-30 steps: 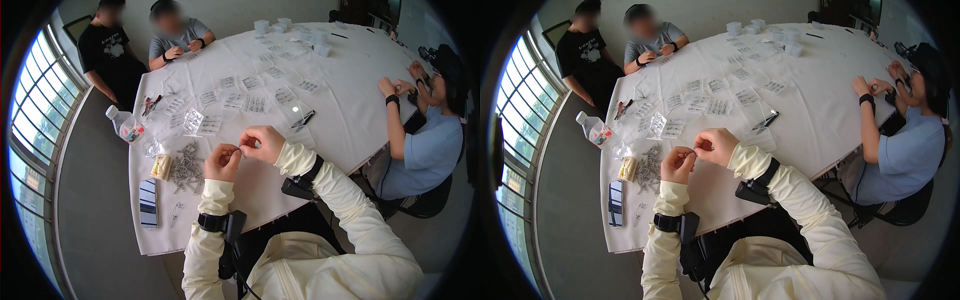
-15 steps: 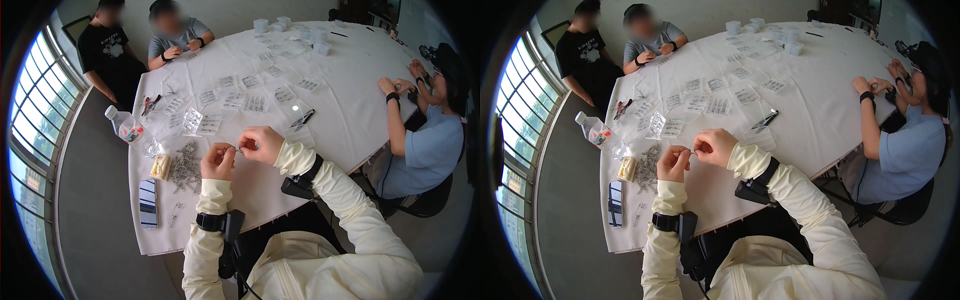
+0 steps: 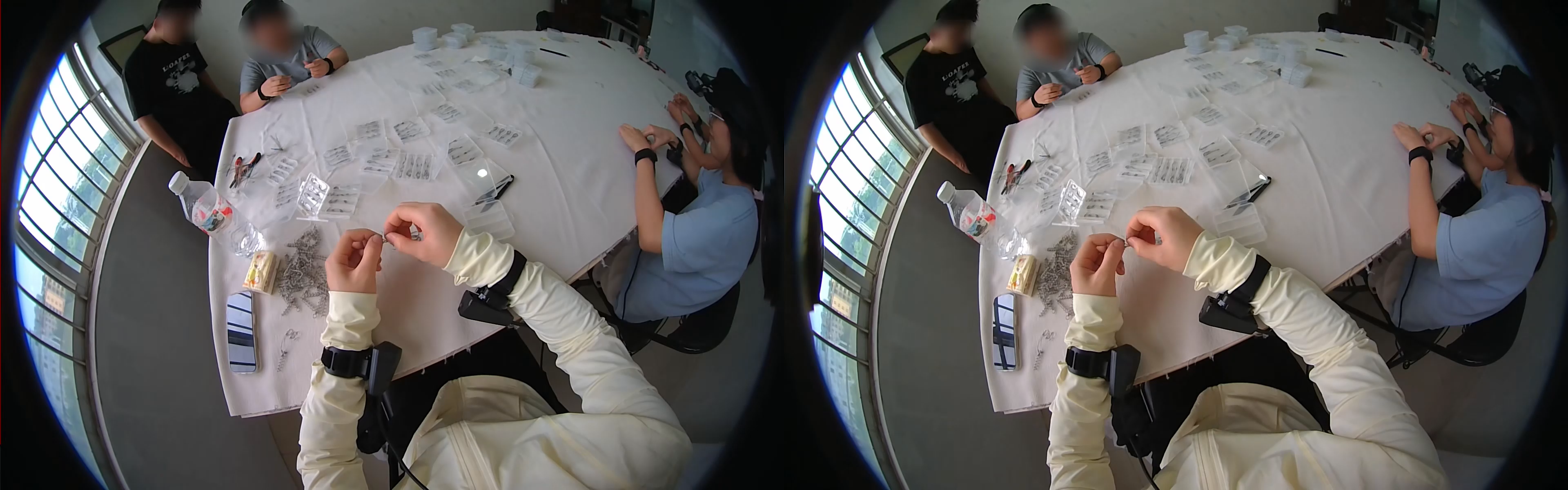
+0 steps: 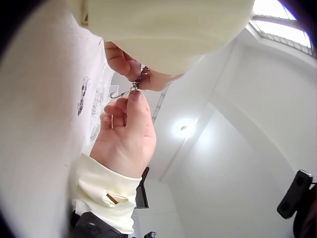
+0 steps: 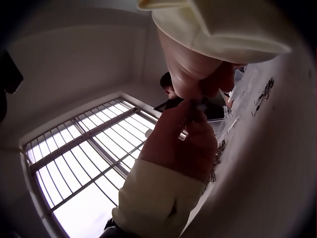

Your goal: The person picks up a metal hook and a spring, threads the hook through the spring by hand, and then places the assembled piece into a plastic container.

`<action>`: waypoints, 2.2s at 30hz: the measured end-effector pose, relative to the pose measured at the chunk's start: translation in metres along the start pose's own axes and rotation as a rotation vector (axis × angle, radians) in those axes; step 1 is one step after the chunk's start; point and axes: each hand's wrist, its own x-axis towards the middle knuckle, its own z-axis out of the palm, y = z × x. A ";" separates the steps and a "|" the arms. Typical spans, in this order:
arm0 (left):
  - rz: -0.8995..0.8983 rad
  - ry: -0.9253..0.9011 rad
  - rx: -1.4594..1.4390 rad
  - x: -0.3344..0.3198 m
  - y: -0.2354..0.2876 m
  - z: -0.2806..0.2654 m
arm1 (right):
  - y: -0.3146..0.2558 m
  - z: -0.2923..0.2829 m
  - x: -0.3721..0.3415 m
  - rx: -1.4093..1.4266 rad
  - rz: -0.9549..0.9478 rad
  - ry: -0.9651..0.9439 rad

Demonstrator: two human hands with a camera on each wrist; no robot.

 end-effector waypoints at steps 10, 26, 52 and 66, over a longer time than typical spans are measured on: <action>0.007 -0.004 -0.035 0.000 -0.001 0.001 | -0.004 0.000 -0.002 0.038 -0.002 0.061; 0.020 0.012 -0.023 -0.001 -0.001 0.004 | -0.001 0.000 0.000 0.056 -0.017 0.065; 0.026 0.069 -0.018 -0.003 0.005 0.007 | -0.005 0.000 0.000 -0.011 -0.082 0.048; -0.013 -0.013 0.019 -0.004 0.001 0.008 | -0.005 -0.005 0.001 0.005 -0.073 0.045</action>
